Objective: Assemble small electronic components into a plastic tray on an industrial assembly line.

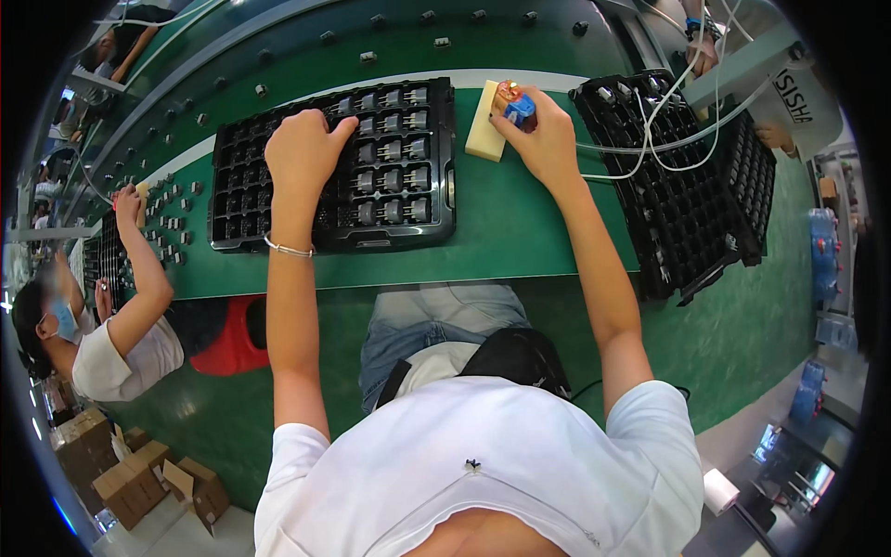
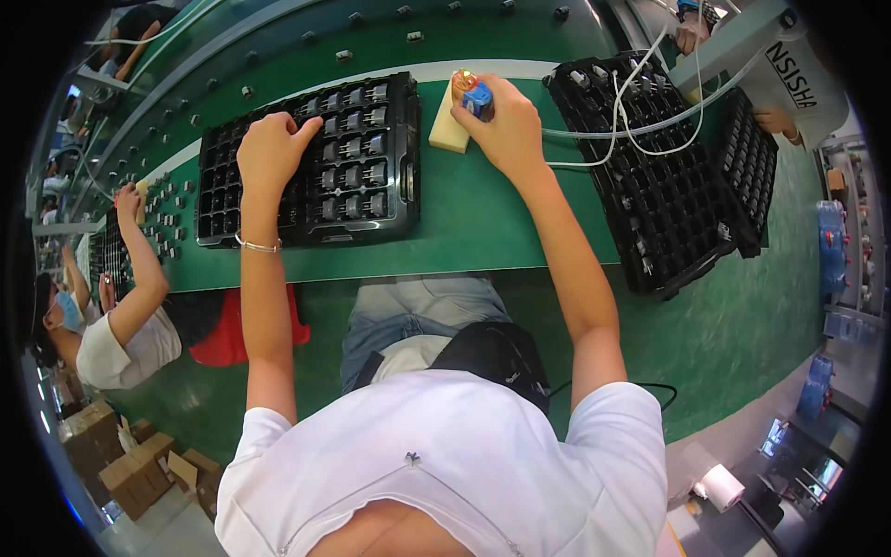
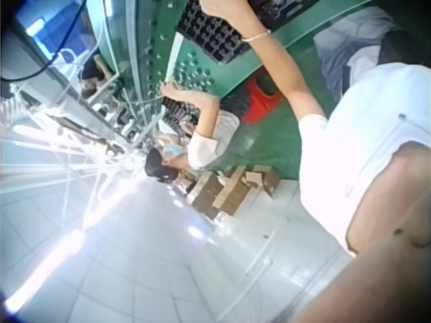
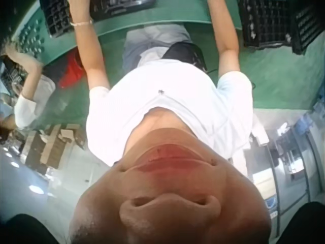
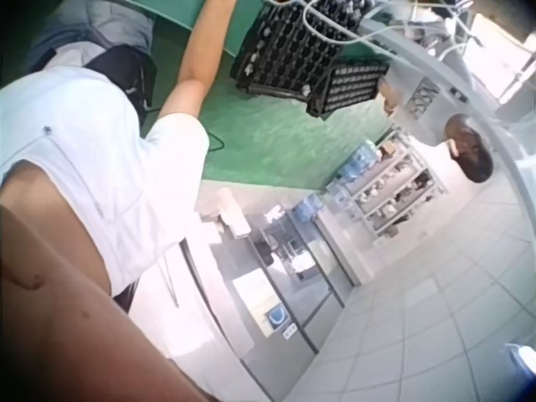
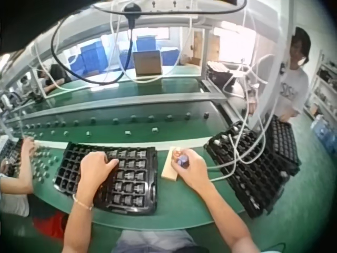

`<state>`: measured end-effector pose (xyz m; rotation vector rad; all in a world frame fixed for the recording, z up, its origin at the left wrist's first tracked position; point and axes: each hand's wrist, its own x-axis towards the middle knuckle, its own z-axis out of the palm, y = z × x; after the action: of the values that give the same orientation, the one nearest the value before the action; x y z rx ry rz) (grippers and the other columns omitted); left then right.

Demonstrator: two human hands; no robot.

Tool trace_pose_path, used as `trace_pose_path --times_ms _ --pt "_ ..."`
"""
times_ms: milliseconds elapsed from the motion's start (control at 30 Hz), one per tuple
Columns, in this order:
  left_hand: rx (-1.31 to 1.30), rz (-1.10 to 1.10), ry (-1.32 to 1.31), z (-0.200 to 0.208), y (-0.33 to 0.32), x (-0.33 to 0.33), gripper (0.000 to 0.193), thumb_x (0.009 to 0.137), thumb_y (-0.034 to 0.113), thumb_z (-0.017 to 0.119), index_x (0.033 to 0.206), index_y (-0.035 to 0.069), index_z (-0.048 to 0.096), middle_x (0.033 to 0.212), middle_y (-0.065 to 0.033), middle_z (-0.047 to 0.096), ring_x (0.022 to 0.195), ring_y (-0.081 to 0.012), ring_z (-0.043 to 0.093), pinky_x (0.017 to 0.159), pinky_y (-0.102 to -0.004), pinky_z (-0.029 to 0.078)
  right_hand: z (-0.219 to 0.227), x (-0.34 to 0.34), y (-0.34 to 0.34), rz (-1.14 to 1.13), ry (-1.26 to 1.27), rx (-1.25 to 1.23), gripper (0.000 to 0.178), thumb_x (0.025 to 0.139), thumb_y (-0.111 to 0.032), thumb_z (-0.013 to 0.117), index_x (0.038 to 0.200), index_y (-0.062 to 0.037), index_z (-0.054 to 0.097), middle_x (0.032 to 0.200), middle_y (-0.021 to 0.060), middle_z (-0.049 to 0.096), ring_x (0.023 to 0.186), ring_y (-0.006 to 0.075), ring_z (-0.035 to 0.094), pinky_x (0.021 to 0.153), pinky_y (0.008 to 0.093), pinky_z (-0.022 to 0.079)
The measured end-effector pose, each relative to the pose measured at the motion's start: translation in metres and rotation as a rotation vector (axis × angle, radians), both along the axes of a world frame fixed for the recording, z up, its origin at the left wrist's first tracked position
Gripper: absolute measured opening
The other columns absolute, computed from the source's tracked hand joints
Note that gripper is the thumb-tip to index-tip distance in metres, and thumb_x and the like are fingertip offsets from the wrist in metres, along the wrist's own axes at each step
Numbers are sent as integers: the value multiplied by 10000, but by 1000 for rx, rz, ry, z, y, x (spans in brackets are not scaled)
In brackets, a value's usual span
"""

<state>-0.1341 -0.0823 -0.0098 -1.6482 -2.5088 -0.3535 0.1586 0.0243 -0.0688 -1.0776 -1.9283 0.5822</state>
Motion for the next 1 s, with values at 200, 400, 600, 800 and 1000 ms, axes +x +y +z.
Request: trace_pose_path --times_ms 200,400,600,800,1000 --pt "-51 9 -133 3 -3 -10 472 797 509 729 762 38 721 739 -140 693 738 -317 686 684 -413 533 -7 -1 3 2 26 40 500 760 -273 829 1149 2 676 816 63 645 622 135 553 600 289 481" --pt "56 30 -248 0 -6 -11 447 791 453 766 746 16 684 664 -86 658 642 -215 634 641 -347 491 -13 -1 3 12 51 55 480 763 -260 825 1148 -10 686 836 43 631 617 124 525 584 285 458" --pt "359 -126 -412 -4 -3 3 268 831 236 770 925 17 648 748 -21 636 638 -99 552 605 -265 451 -11 1 5 19 27 48 476 768 -248 822 1153 -6 682 859 46 627 624 131 528 592 284 463" --pt "340 -367 -1411 6 -5 38 204 868 20 701 1055 47 624 903 -1 678 749 -28 584 567 -157 373 -6 -3 16 14 -31 29 474 745 -276 815 1118 -15 685 888 91 681 694 199 635 647 332 509" --pt "259 -396 -1548 -5 -7 44 190 914 86 639 1090 22 610 773 15 583 635 -39 472 560 -194 347 2 -37 94 -48 -115 -43 396 718 -360 766 971 -64 696 866 172 708 810 365 684 724 432 537"
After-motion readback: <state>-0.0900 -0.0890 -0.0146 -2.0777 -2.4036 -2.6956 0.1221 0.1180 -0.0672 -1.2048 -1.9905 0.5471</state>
